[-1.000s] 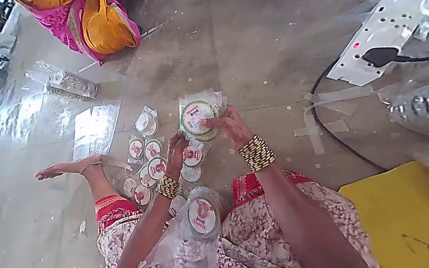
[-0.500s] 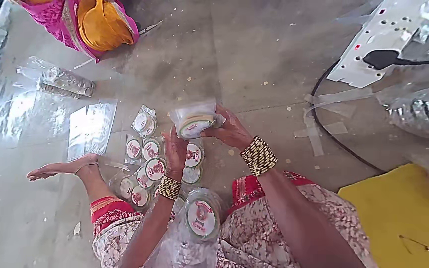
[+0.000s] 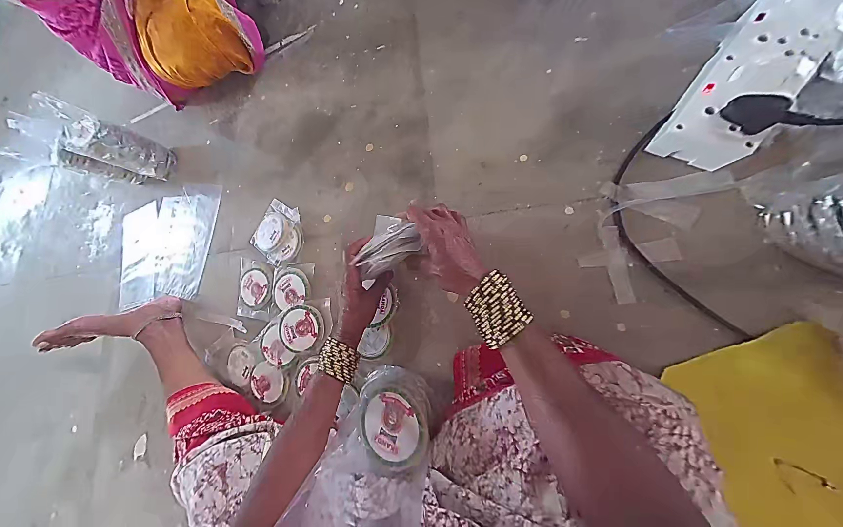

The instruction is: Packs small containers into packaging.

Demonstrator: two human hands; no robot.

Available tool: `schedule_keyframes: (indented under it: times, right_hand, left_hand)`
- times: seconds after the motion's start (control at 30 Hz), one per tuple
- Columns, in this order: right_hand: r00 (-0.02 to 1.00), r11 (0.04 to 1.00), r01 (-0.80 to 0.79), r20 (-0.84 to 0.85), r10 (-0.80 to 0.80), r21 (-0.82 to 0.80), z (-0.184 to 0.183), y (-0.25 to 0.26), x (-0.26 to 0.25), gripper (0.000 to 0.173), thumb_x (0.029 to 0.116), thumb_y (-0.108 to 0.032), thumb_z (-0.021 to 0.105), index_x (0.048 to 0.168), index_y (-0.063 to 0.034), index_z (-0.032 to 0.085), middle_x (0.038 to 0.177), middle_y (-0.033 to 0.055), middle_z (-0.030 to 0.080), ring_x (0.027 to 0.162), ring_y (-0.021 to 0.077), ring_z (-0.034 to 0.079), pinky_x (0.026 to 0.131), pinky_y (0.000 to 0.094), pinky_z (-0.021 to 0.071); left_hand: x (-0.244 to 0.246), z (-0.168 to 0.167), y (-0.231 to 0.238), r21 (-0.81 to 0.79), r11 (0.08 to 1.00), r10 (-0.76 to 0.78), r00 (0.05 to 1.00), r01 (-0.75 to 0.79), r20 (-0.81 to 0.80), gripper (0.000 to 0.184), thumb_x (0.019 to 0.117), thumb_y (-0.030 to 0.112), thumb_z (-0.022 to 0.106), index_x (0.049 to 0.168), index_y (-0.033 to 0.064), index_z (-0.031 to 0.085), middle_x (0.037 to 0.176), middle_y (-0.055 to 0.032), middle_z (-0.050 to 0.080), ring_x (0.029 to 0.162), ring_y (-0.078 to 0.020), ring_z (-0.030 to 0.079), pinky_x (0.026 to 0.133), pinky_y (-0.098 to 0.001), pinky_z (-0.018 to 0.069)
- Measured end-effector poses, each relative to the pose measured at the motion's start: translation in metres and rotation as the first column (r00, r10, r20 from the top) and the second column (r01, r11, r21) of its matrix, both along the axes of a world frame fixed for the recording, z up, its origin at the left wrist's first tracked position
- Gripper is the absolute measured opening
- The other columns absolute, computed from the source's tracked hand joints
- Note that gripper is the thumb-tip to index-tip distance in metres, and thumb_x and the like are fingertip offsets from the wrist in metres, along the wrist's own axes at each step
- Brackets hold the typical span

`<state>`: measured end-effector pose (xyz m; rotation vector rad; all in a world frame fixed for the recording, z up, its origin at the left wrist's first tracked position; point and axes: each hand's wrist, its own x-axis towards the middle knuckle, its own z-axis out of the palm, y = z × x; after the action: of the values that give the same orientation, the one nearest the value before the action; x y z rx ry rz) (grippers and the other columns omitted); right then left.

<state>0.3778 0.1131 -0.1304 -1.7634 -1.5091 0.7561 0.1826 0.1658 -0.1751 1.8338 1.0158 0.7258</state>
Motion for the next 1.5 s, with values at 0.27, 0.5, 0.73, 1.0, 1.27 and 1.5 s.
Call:
schedule_keyframes:
  times: [0.27,0.5,0.73,1.0,1.27,1.5]
  right_hand:
    - [0.995,0.988,0.049,-0.079,-0.061,-0.145,-0.006,0.003,-0.002,0.038,0.0824,-0.02,0.086,0.112,-0.0032,0.071,0.103,0.019,0.071,0.102,0.0372,0.067,0.091,0.0607,0.048]
    - [0.935,0.979,0.06,-0.333,-0.123,-0.194,-0.009,0.006,-0.015,0.066,0.0979,-0.048,0.065,0.139,0.0005,0.047,0.114,0.0221,0.068,0.108,0.0352,0.067,0.093,0.0567,0.0516]
    - [0.85,0.964,0.16,-0.467,-0.244,-0.212,-0.014,0.006,-0.027,0.065,0.1053,-0.048,0.051,0.145,0.0027,0.043,0.119,0.027,0.066,0.114,0.0373,0.065,0.099,0.0567,0.0488]
    - [0.961,0.947,-0.239,0.192,0.199,0.217,0.027,-0.003,-0.043,0.127,0.0582,-0.063,0.091,0.16,-0.0128,0.035,0.166,0.0208,0.029,0.155,0.044,0.02,0.121,0.0727,0.0074]
    - [0.875,0.899,-0.425,0.203,0.439,-0.111,0.107,-0.041,-0.085,0.123,0.0633,-0.032,0.093,0.164,-0.0282,0.022,0.152,0.0266,0.039,0.133,0.047,0.046,0.091,0.0603,0.048]
    - [0.883,0.942,-0.181,-0.375,0.282,0.282,0.153,-0.085,-0.08,0.112,0.059,-0.028,0.09,0.155,-0.0104,0.036,0.135,0.012,0.058,0.116,0.0203,0.063,0.091,0.0429,0.0578]
  left_hand:
    - [0.005,0.001,0.005,-0.294,0.941,0.21,0.97,-0.167,0.123,0.06,0.0821,0.005,0.073,0.134,-0.011,0.045,0.113,-0.0103,0.066,0.102,-0.006,0.066,0.094,-0.025,0.0542]
    - [0.026,0.034,-0.011,-0.622,0.758,0.425,0.872,-0.194,0.245,0.076,0.0959,0.005,0.056,0.158,0.0043,0.014,0.142,-0.0148,0.048,0.12,-0.0131,0.057,0.101,-0.0283,0.0495]
    - [0.037,0.061,-0.006,-0.59,0.74,0.438,0.897,-0.322,0.06,0.086,0.0851,-0.005,0.072,0.157,0.0066,0.027,0.141,-0.0176,0.052,0.12,-0.0204,0.058,0.099,-0.0343,0.0513]
    - [0.002,0.096,-0.002,-0.557,0.781,0.35,0.936,-0.282,0.018,0.077,0.0797,-0.006,0.073,0.149,0.0079,0.041,0.132,-0.0134,0.059,0.112,-0.0158,0.063,0.092,-0.0316,0.0553]
    - [-0.04,0.168,-0.062,-0.441,0.887,0.229,0.96,-0.137,0.162,0.068,0.0752,-0.006,0.063,0.139,-0.0008,0.039,0.115,-0.0092,0.063,0.1,-0.0097,0.067,0.086,-0.0255,0.0581]
    - [-0.084,0.228,-0.107,-0.27,0.952,-0.037,0.93,0.144,0.365,0.079,0.0967,0.057,0.055,0.158,0.0157,0.026,0.133,-0.0062,0.061,0.107,-0.015,0.067,0.09,-0.0331,0.0584]
